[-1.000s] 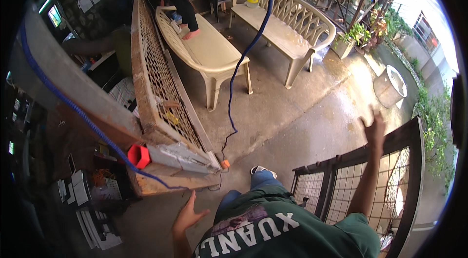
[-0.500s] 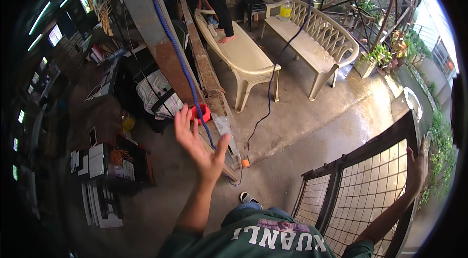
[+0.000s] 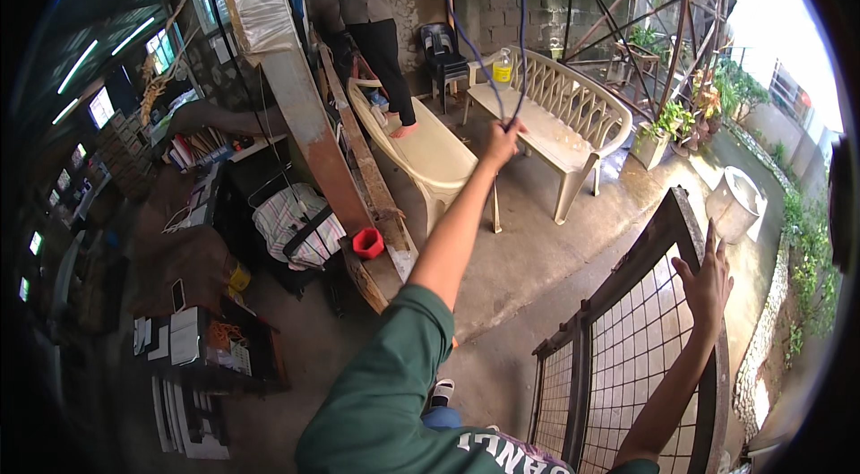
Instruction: The person binds small notebooks by hand, manually threading a spiral coil through the pre-punched holes of each notebook and using shears to trim the excess coil.
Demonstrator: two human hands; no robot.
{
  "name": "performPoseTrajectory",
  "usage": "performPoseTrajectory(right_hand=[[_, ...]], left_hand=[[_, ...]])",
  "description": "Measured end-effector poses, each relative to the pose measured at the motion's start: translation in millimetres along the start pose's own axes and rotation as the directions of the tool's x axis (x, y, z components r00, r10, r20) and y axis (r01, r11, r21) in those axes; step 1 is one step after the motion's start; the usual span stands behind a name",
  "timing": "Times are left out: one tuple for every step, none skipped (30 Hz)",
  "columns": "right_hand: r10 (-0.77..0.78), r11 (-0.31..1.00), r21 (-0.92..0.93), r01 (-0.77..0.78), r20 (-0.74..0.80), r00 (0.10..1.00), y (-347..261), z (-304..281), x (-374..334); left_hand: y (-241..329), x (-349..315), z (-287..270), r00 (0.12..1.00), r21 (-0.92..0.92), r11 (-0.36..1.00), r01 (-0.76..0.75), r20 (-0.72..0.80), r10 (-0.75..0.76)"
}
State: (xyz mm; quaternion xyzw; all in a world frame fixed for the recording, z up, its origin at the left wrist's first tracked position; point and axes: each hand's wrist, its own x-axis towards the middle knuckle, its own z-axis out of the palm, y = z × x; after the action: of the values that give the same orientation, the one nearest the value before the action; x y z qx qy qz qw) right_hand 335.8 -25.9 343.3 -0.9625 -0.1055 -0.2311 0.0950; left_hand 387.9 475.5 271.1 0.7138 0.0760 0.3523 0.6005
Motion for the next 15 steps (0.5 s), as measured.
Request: performPoseTrajectory(right_hand=[[-0.052,0.993,0.100,0.068,-0.150,0.987,-1,-3,-7],[-0.110,0.955,0.230,0.187,-0.309,0.945,-10,-6,-10],[-0.143,0.885,0.337,0.321,-0.460,0.876,-22,-6,-16],[-0.171,0.807,0.438,0.396,-0.468,0.867,-44,-6,-25],[-0.132,0.708,0.649,0.278,-0.265,0.955,-70,-4,-37],[-0.258,0.673,0.618,0.405,-0.318,0.913,-91,3,-41],[-0.287,0.641,0.707,0.298,-0.139,0.948,-117,8,-45],[-0.372,0.642,0.677,0.360,-0.135,0.918,-130,20,-42],[-0.439,0.609,0.756,0.239,0.071,0.896,-143,26,-38],[-0.488,0.578,0.767,0.277,0.054,0.871,-148,41,-34],[-0.533,0.549,0.776,0.311,0.039,0.845,-151,57,-31],[-0.579,0.535,0.765,0.358,0.023,0.815,-152,63,-26],[-0.623,0.519,0.754,0.404,0.009,0.783,-152,67,-22],[-0.629,0.478,0.820,0.316,0.068,0.774,-156,67,-20],[-0.642,0.502,0.835,0.226,0.184,0.745,-161,68,-18]], left_hand=[[6,-28,52,0.998,0.018,1.000,-0.022,-0.063,0.023],[5,-53,62,0.981,0.062,0.983,-0.175,-0.073,0.180],[1,-79,63,0.942,0.113,0.942,-0.317,-0.079,0.327],[3,-106,63,0.923,0.091,0.926,-0.365,-0.097,0.373],[9,-131,59,0.903,0.064,0.910,-0.409,-0.119,0.414],[18,-151,55,0.930,-0.088,0.933,-0.349,-0.156,0.333],[24,-167,45,0.953,-0.222,0.934,-0.280,-0.182,0.242],[29,-176,36,0.957,-0.240,0.931,-0.274,-0.170,0.237],[38,-185,27,0.942,-0.199,0.928,-0.316,-0.185,0.281],[36,-191,18,0.963,-0.149,0.953,-0.263,-0.107,0.249],[31,-196,9,0.978,-0.098,0.973,-0.210,-0.027,0.208],[23,-198,1,0.984,0.041,0.984,-0.176,0.039,0.174],[16,-198,-7,0.986,0.180,0.972,-0.148,0.103,0.131],[8,-201,-20,0.985,0.321,0.939,-0.125,0.156,0.077],[2,-207,-34,0.955,0.557,0.777,-0.294,0.207,0.213]])
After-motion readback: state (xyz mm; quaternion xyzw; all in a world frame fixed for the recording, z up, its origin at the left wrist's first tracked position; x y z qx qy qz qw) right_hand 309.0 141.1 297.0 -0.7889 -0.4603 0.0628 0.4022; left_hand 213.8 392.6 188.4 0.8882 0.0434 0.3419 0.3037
